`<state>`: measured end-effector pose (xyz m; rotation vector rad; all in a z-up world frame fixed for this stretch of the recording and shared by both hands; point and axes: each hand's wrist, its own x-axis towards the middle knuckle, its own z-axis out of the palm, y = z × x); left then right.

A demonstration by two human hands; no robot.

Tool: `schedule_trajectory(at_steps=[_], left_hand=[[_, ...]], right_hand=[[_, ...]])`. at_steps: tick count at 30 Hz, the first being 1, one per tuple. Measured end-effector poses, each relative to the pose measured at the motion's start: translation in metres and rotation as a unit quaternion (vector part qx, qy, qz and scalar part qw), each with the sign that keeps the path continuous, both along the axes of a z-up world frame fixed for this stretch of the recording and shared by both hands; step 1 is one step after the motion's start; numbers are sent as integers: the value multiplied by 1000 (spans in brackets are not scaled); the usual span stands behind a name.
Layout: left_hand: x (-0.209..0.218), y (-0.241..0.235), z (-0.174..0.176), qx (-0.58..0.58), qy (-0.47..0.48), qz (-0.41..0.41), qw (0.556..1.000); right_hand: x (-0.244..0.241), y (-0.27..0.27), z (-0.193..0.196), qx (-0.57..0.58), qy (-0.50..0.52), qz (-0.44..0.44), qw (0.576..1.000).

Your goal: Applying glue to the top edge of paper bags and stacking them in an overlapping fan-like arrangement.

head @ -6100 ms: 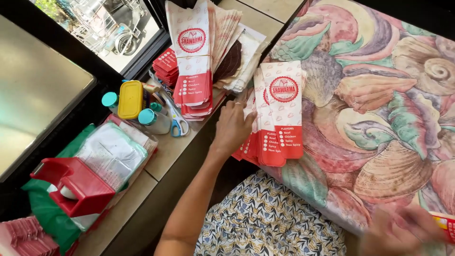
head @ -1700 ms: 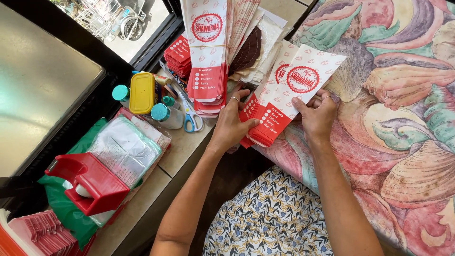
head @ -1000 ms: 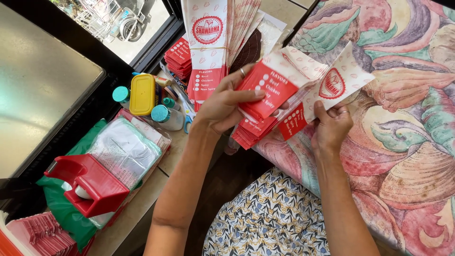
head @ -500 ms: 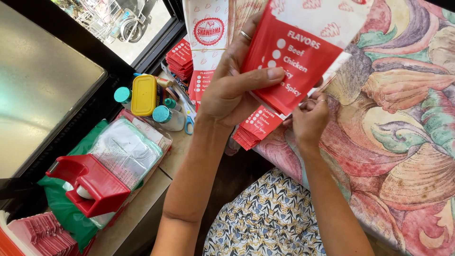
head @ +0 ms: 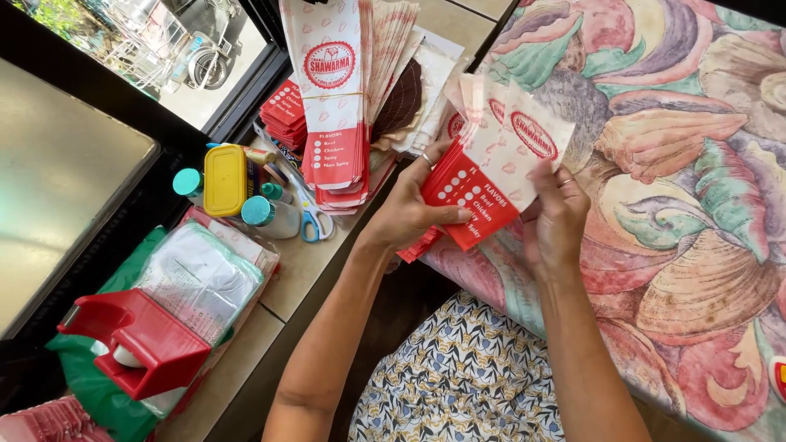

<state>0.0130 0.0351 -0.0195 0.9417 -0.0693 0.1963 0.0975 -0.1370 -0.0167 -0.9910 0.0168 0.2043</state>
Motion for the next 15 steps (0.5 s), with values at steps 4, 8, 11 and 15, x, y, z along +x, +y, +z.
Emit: schedule_trajectory(at_steps=[4, 8, 11, 15], left_hand=[[-11, 6, 9, 88, 38, 22, 995], [-13, 11, -10, 104, 80, 46, 990], [-9, 17, -55, 62, 164, 81, 981], [-22, 3, -11, 47, 246, 104, 963]], right_hand=[[-1, 6, 3, -20, -56, -4, 998], [23, 3, -51, -101, -103, -17, 989], [16, 10, -43, -263, -63, 68, 960], [17, 5, -56, -258, -72, 71, 961]])
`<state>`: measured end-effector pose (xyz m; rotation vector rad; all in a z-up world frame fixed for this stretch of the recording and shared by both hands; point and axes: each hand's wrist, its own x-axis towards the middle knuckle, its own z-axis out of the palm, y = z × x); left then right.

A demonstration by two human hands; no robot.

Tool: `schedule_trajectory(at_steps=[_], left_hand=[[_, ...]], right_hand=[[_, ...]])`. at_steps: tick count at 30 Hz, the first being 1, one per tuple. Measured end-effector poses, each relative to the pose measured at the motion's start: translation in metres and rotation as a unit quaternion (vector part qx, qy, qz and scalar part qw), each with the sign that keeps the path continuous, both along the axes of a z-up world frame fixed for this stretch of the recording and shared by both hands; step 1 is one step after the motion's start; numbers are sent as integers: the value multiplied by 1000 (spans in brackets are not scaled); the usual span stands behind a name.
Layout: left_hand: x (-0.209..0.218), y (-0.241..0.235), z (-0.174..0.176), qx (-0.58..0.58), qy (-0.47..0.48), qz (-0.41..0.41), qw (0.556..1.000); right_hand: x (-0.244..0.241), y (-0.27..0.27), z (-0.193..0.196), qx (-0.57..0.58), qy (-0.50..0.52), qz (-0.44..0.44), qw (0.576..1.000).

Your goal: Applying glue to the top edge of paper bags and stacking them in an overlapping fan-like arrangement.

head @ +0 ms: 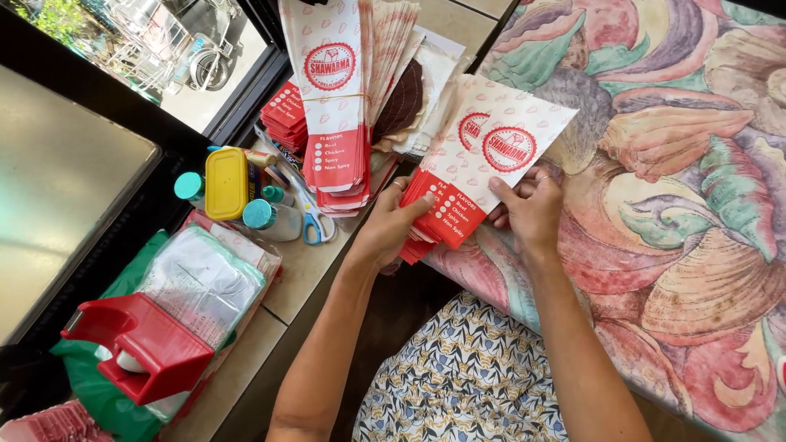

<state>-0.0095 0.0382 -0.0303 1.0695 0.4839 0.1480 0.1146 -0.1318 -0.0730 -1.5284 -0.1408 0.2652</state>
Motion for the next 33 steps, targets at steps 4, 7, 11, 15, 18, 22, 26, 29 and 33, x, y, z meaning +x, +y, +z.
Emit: schedule_trajectory(at_steps=[4, 7, 11, 15, 18, 22, 26, 29, 33], left_hand=[[-4, -6, 11, 146, 23, 14, 989], [-2, -4, 10, 302, 72, -6, 951], [-8, -20, 26, 468, 123, -6, 875], [-12, -41, 20, 729, 145, 48, 668], [-17, -71, -2, 812, -126, 177, 541], [-34, -142, -10, 627, -313, -53, 711], [-37, -176, -34, 574, -297, -127, 753], [-35, -182, -36, 558, -295, -165, 758], [-36, -191, -43, 527, -315, -156, 774]], right_hand=[[1, -34, 6, -33, -26, -25, 999], [12, -94, -16, -141, -83, -36, 986], [-8, -154, -2, -318, -172, -88, 928], [-33, -187, 8, -441, -318, -154, 825], [-60, -209, -5, -393, -437, -150, 795], [-115, -197, 19, -319, -442, -67, 836], [-131, -200, 16, -300, -407, 2, 863], [-136, -214, 8, -311, -425, 57, 848], [-145, -211, 12, -293, -412, 24, 862]])
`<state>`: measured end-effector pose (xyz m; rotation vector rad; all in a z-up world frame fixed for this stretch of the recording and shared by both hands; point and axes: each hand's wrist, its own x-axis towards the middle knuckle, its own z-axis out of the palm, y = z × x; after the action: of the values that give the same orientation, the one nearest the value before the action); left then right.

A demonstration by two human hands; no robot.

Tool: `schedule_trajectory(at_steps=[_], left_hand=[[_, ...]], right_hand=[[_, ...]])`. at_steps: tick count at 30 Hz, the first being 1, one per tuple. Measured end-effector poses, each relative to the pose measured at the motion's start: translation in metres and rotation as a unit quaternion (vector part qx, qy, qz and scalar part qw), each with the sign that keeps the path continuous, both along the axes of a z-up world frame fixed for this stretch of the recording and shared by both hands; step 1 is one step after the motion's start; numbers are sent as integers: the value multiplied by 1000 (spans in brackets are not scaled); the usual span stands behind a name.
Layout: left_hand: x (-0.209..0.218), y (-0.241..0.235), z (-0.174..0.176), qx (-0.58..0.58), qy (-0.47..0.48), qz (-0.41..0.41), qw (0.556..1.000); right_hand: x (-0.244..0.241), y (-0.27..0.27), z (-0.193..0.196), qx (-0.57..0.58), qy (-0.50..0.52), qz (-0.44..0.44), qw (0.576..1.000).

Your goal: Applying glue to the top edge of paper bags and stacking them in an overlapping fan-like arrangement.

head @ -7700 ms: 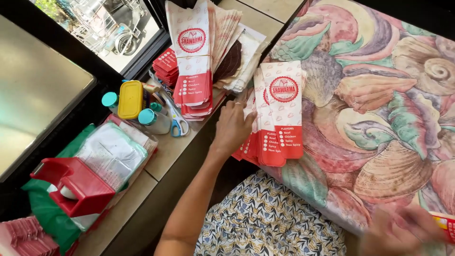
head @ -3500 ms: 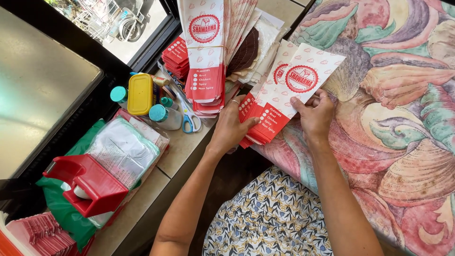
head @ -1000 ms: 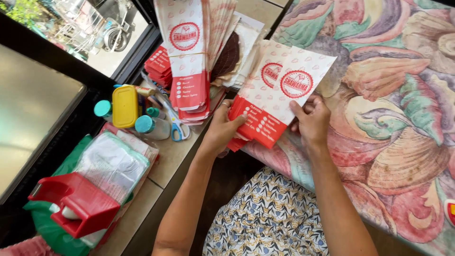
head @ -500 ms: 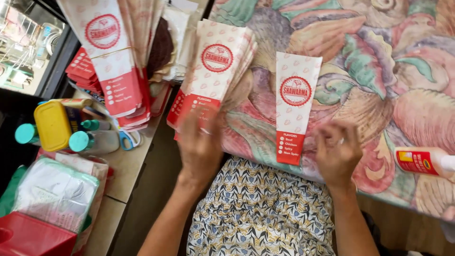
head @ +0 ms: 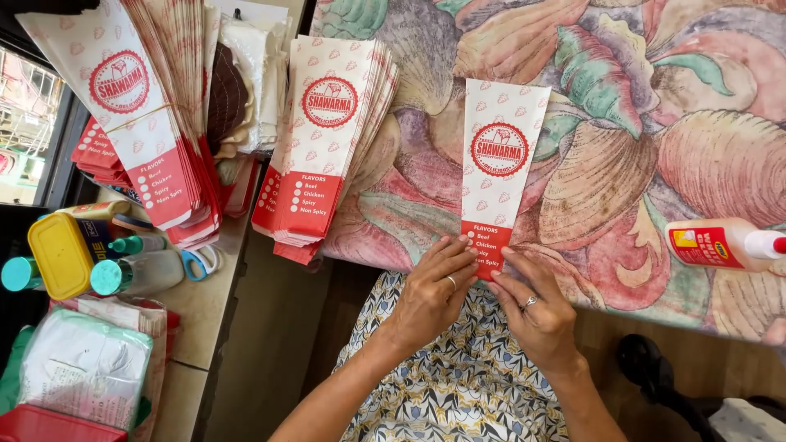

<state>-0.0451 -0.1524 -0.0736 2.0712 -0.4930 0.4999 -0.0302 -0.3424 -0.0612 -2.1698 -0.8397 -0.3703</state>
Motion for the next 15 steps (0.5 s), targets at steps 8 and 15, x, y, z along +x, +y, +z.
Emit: schedule_trajectory(at_steps=[8, 15], left_hand=[[-1, -9, 3, -116, 65, 49, 990], [0, -5, -4, -129, 72, 39, 988]], right_hand=[[-8, 21, 3, 72, 74, -116, 988], [-5, 19, 16, 98, 116, -121, 981]])
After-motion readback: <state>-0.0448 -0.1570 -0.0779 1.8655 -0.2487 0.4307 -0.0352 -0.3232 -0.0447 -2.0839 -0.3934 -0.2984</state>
